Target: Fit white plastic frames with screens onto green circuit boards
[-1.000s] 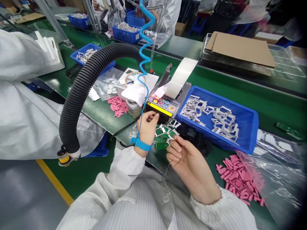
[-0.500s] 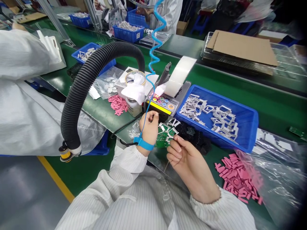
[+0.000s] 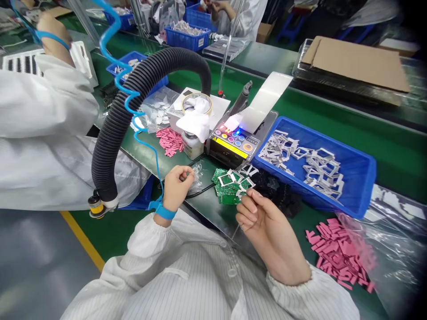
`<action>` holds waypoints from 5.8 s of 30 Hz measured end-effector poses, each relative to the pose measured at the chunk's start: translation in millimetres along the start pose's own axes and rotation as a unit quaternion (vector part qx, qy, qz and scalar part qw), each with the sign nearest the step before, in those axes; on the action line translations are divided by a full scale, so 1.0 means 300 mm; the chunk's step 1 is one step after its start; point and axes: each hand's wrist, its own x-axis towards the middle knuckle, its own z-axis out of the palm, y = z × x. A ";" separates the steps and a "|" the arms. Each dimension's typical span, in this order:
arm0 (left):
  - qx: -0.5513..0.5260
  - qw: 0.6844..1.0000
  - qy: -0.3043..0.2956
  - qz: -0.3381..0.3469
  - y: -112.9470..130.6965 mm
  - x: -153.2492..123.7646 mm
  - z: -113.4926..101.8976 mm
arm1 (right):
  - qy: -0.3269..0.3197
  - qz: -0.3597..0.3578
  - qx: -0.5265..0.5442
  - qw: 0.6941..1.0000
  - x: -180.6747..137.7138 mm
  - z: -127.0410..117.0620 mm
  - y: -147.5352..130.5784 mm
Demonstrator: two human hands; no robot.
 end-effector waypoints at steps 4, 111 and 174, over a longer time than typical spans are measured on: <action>0.101 0.994 -0.024 0.045 -0.033 0.001 -0.004 | 0.001 0.006 -0.004 1.000 0.007 0.001 0.015; -0.281 0.958 -0.020 -0.056 0.153 0.053 0.282 | -0.013 -0.143 -0.367 0.919 -0.003 -0.133 0.125; -0.257 0.957 -0.096 -0.096 0.161 0.077 0.150 | 0.012 -0.566 -0.726 0.391 0.068 -0.009 -0.122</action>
